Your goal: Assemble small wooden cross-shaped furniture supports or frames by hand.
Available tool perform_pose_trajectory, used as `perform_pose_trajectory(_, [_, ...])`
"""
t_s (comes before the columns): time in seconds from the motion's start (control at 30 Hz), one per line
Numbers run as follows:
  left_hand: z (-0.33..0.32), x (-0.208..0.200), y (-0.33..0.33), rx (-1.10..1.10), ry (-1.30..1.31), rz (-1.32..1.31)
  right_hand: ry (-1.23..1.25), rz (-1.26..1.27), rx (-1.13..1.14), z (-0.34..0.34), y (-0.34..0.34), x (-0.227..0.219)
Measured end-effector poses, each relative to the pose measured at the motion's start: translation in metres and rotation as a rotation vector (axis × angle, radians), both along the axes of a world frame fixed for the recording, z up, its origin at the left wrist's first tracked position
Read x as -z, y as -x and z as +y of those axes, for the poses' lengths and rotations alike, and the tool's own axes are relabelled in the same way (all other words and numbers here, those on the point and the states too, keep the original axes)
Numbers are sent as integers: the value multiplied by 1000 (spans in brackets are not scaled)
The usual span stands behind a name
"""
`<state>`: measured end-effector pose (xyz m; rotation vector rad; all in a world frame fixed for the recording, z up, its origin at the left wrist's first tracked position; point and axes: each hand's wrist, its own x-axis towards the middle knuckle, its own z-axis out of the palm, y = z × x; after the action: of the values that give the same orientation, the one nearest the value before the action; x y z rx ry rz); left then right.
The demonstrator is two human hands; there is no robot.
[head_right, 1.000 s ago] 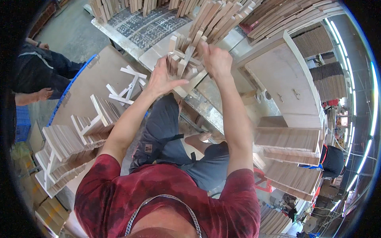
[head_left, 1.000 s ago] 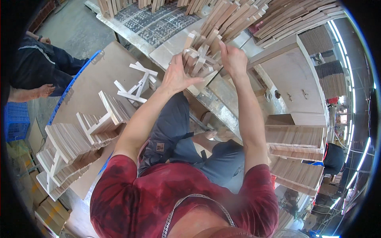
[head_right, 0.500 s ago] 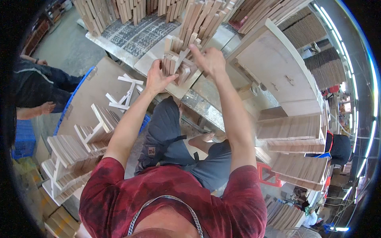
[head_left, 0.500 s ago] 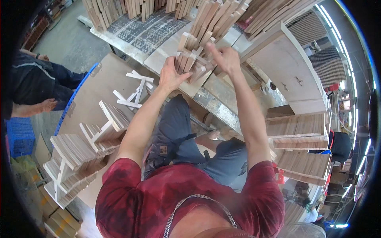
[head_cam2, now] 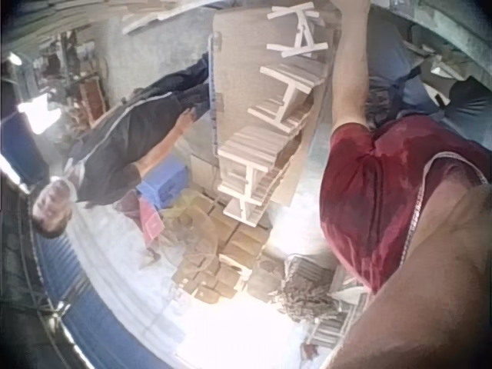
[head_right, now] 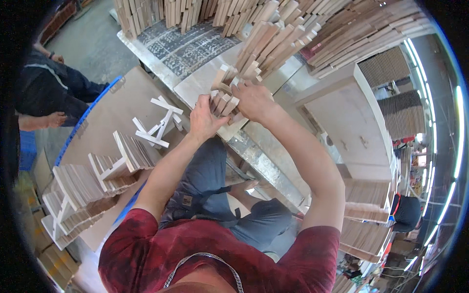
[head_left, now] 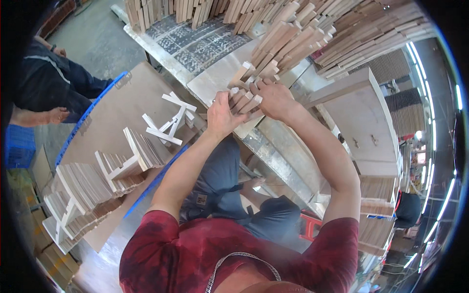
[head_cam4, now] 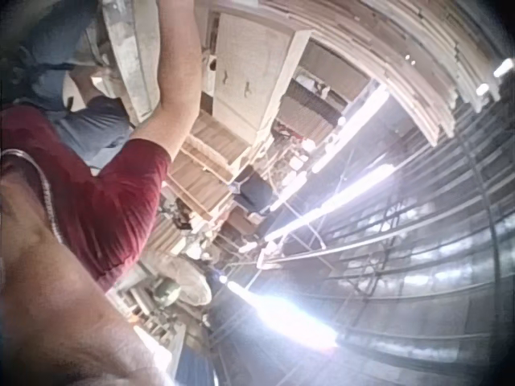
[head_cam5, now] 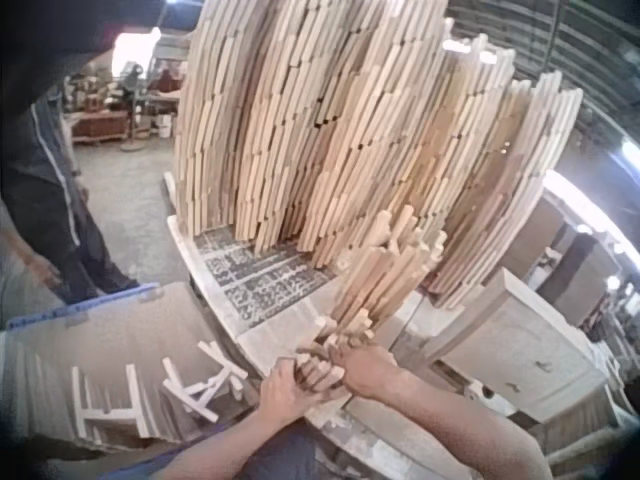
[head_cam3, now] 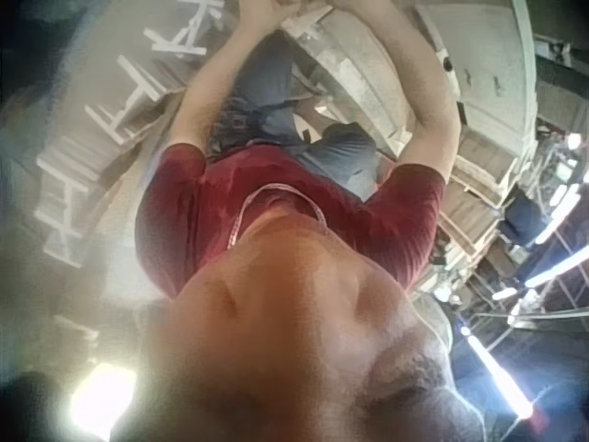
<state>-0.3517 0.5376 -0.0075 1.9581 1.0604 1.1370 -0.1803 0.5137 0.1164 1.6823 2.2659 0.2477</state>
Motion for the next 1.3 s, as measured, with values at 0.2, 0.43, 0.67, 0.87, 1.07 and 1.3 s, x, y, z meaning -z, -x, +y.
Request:
perform_pose_trajectory(0.2, [4,2,6,-18,-43,28,171,109,-104,4,2,-14])
perform_pose_trajectory(0.43, [0,-6,-23,73,222,109,-332,808,128,-51,-26,-45])
perform_pose_trajectory(0.67, [18,31,-14,155,-67,-243,-897,561,366,-309,-10,-85])
perform_pose_trajectory(0.87, [9,-10,93,-47,-269,236,-761,-285,1218,-558,-218,-179])
perform_pose_trajectory(1.07, [22,2,153,17,126,1128,-521,-124,896,-626,-300,-213])
perform_pose_trajectory(1.3, [13,35,161,-168,51,1170,-652,210,1180,-569,-233,-227])
